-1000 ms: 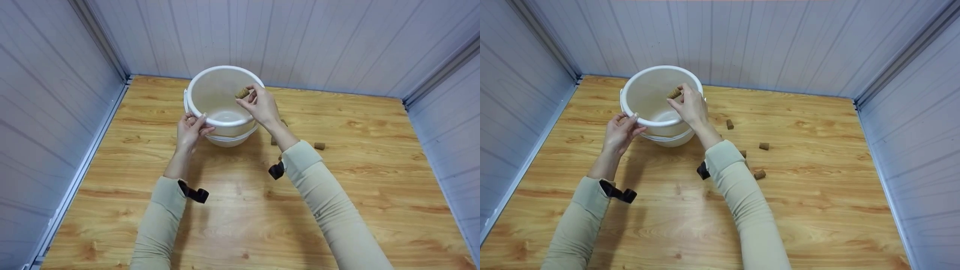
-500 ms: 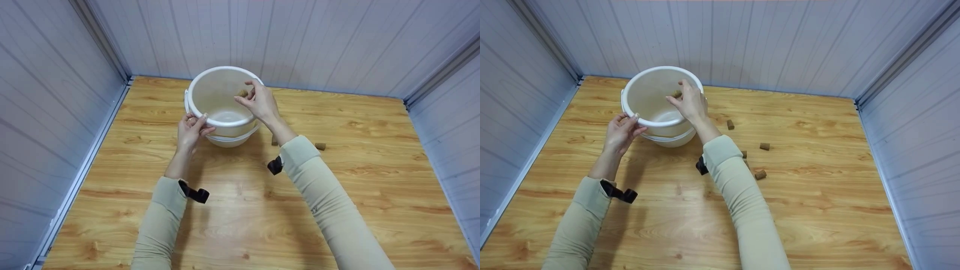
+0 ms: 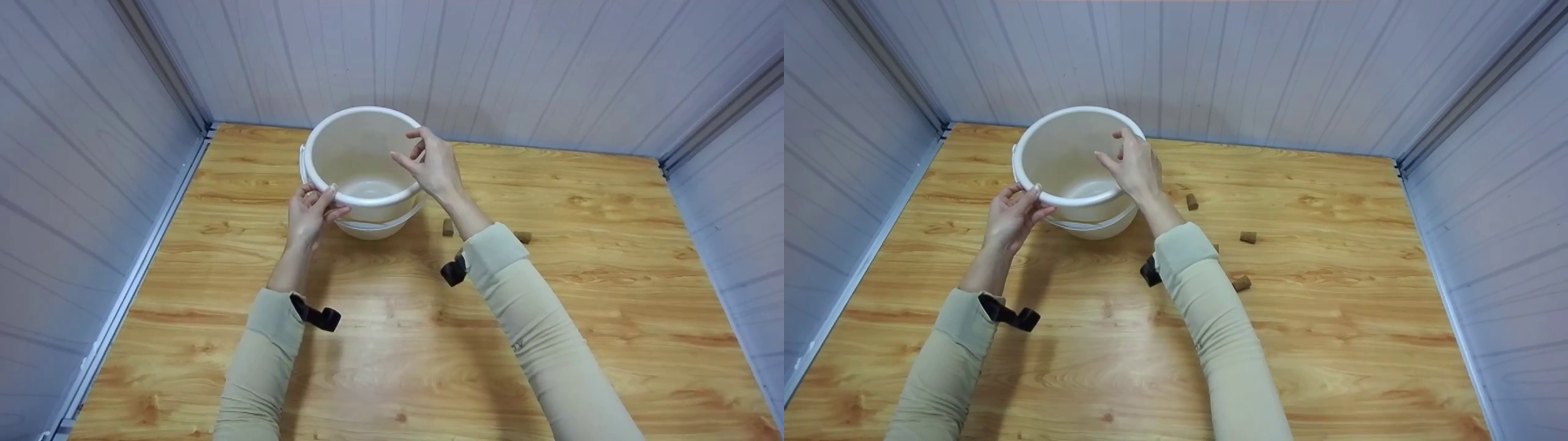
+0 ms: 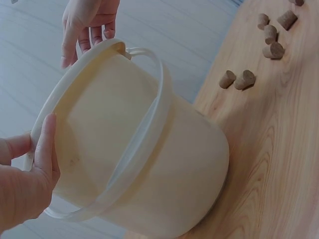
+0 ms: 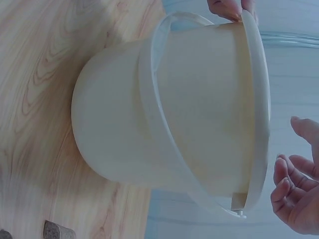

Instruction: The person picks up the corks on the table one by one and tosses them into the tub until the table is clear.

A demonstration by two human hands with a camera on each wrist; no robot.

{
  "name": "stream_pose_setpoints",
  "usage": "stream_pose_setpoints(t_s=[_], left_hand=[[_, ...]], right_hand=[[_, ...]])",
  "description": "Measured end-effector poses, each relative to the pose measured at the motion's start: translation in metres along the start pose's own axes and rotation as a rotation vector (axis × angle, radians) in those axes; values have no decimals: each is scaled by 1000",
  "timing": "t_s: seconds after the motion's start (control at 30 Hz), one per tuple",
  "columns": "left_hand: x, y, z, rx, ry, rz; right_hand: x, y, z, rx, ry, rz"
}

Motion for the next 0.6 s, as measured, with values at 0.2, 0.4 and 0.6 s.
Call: stream_pose_setpoints(t_s=[0.2,0.4,0.6], left_hand=[[-12,8,10,-11,-6,43],[-28,19,21,4,29,-4],[-29,20,22,8,37,-25]], right_hand=[[-8,3,-4,55,29,-13],[-16,6,-10,114,72,-44],[-28,8,-17,173,100,-41]])
Point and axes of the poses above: each hand's wrist, its own x-axis towards the middle knuckle, its own z-axis out of the palm, y = z × x, the point moved 5 cm from there along x, towards the middle knuckle, and after that the axes turned 5 degrees about -z, right-handed, at the moved point
